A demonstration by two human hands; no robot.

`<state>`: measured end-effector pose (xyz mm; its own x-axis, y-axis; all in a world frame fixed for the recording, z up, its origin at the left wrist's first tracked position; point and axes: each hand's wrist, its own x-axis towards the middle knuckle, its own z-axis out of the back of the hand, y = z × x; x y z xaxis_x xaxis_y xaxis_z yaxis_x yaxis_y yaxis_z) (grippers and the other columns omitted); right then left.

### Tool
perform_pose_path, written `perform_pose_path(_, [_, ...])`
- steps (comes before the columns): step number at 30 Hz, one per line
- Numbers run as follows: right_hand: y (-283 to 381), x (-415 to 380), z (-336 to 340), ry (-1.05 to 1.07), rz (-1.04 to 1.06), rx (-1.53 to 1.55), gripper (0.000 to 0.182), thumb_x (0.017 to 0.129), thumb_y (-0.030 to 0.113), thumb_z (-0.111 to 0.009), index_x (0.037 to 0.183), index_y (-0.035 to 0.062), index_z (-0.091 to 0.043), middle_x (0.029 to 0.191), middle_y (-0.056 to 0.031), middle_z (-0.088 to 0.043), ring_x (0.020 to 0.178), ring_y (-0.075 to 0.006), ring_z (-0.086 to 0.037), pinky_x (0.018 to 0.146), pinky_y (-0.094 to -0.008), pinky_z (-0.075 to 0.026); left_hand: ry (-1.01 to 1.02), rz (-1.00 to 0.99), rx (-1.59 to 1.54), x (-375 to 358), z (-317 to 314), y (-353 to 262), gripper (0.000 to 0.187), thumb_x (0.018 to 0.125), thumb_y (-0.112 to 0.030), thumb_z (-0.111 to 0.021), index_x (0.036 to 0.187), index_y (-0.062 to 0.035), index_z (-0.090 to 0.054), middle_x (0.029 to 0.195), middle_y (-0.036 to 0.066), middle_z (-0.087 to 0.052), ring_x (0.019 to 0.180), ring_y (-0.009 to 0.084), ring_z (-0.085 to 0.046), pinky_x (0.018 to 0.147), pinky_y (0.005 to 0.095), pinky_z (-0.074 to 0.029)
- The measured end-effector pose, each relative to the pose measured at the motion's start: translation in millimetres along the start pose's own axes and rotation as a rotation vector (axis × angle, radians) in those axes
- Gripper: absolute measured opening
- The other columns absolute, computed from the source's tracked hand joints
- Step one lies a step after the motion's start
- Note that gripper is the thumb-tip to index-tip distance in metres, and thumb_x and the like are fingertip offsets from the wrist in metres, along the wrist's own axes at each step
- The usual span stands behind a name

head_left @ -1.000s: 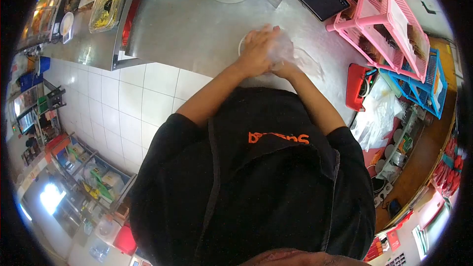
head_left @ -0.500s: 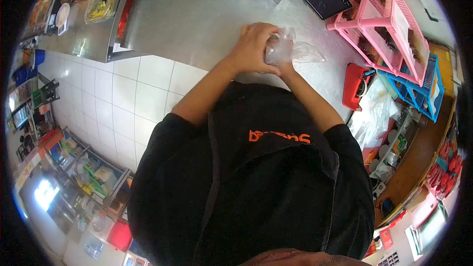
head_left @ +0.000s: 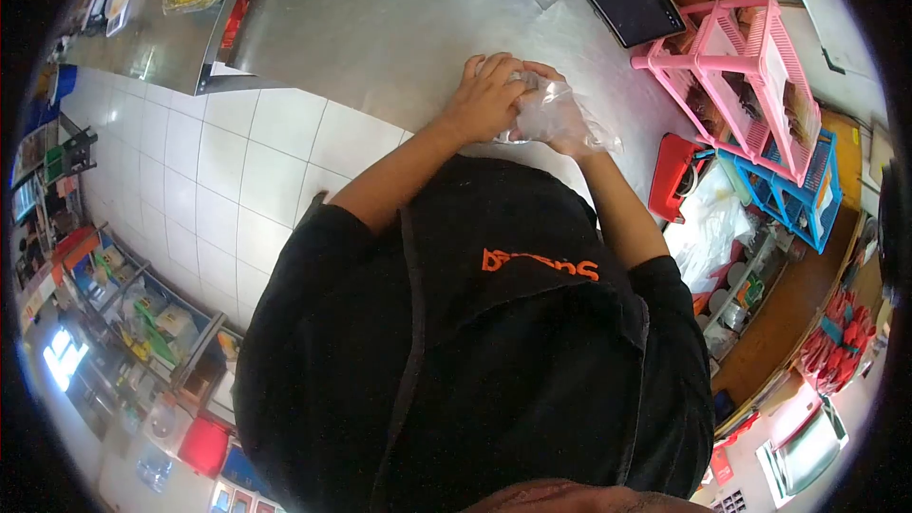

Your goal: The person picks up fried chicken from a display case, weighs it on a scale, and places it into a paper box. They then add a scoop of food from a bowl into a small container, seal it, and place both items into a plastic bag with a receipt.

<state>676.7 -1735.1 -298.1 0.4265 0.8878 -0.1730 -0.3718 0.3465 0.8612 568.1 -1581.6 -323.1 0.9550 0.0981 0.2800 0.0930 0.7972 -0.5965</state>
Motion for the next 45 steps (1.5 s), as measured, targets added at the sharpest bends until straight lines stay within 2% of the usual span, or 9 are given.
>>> perform_pose_path(4, [-8.5, -0.8, 0.4, -0.111, -0.005, 0.268, 0.087, 0.058, 0.041, -0.090, 0.131, 0.0119, -0.053, 0.135, -0.0104, -0.047, 0.131, -0.0286, -0.038, 0.116, -0.0427, -0.026, 0.013, 0.017, 0.107, -0.2, -1.2, 4.2, 0.033, 0.073, -0.017, -0.064, 0.105, -0.0102, -0.066, 0.125, 0.008, -0.051, 0.128, 0.0269, -0.042, 0.106, 0.0504, -0.026])
perform_pose_path(11, [-68.8, 24.4, -21.0, -0.111, 0.394, -0.782, 0.068, 0.082, 0.045, -0.065, 0.138, 0.0114, -0.046, 0.145, -0.0124, -0.043, 0.142, -0.0278, -0.028, 0.121, -0.0455, -0.008, -0.055, -0.133, -0.061, 12.1, 0.6, -11.7, 0.041, 0.072, -0.019, -0.064, 0.109, -0.0019, -0.060, 0.130, 0.014, -0.050, 0.132, 0.0315, -0.042, 0.111, 0.0488, -0.027])
perform_pose_path(18, [-35.8, 10.8, -49.0, -0.313, 0.288, -0.121, 0.057, 0.089, 0.035, -0.058, 0.138, 0.0087, -0.046, 0.146, -0.0133, -0.043, 0.141, -0.0288, -0.031, 0.119, -0.0441, -0.015, 0.204, -0.140, -0.267, 22.6, 7.7, -12.7, 0.065, 0.075, -0.034, -0.069, 0.130, -0.0027, -0.051, 0.131, 0.019, -0.053, 0.130, 0.0327, -0.045, 0.112, 0.0460, -0.028])
perform_pose_path(21, [-81.4, 0.7, -77.6, -0.365, 0.027, 0.036, 0.049, 0.093, 0.035, -0.056, 0.133, 0.0073, -0.049, 0.141, -0.0132, -0.049, 0.137, -0.0290, -0.036, 0.117, -0.0434, -0.022, 0.160, 0.072, -0.448, 23.2, 34.7, 11.4, 0.069, 0.075, -0.030, -0.073, 0.134, -0.0032, -0.048, 0.134, 0.019, -0.052, 0.133, 0.0295, -0.044, 0.111, 0.0449, -0.033])
perform_pose_path(25, [64.4, 7.0, 11.1, -0.277, 0.259, 0.120, 0.049, 0.096, 0.045, -0.055, 0.127, 0.0065, -0.055, 0.137, -0.0127, -0.054, 0.134, -0.0262, -0.039, 0.114, -0.0414, -0.027, 0.191, 0.762, -1.608, -18.1, 41.7, 63.6, 0.074, 0.096, -0.061, -0.044, 0.148, -0.0087, -0.035, 0.150, 0.014, -0.039, 0.138, 0.0257, -0.037, 0.114, 0.0441, -0.031])
perform_pose_path(26, [86.4, 11.5, 27.4, -0.268, 0.276, 0.138, 0.051, 0.096, 0.047, -0.055, 0.126, 0.0065, -0.056, 0.137, -0.0125, -0.055, 0.134, -0.0252, -0.039, 0.113, -0.0408, -0.028, 0.271, 0.351, -1.326, -32.3, 31.3, 72.8, 0.079, 0.094, -0.067, -0.037, 0.149, -0.0100, -0.034, 0.150, 0.013, -0.040, 0.138, 0.0277, -0.038, 0.113, 0.0454, -0.032])
perform_pose_path(30, [154.5, 25.8, 90.2, -0.159, 0.575, -0.284, 0.065, 0.095, 0.054, -0.053, 0.136, 0.0032, -0.050, 0.146, -0.0128, -0.046, 0.136, -0.0224, -0.037, 0.113, -0.0380, -0.028, 0.209, 0.559, -1.749, -37.6, 10.8, 20.0, 0.085, 0.089, -0.067, -0.045, 0.150, -0.0089, -0.030, 0.152, 0.013, -0.037, 0.139, 0.0280, -0.036, 0.114, 0.0457, -0.030])
perform_pose_path(36, [221.1, 5.8, 113.1, -0.276, 0.549, 0.332, 0.072, 0.101, 0.047, -0.044, 0.150, -0.0021, -0.027, 0.156, -0.0140, -0.031, 0.143, -0.0241, -0.030, 0.116, -0.0372, -0.024, -0.227, 0.487, -1.757, -2.8, 55.2, -13.1, 0.098, 0.082, -0.068, -0.056, 0.151, -0.0073, -0.023, 0.154, 0.014, -0.033, 0.141, 0.0286, -0.033, 0.115, 0.0461, -0.028])
perform_pose_path(45, [101.2, -61.2, 155.6, -0.542, 0.242, -0.161, 0.055, 0.103, 0.032, -0.037, 0.149, 0.0028, -0.033, 0.149, -0.0162, -0.041, 0.138, -0.0271, -0.038, 0.116, -0.0369, -0.025, -0.379, -0.166, -0.952, 54.4, 99.1, -85.4, 0.120, 0.071, -0.069, -0.072, 0.153, -0.0048, -0.013, 0.156, 0.015, -0.026, 0.143, 0.0295, -0.030, 0.117, 0.0467, -0.025])
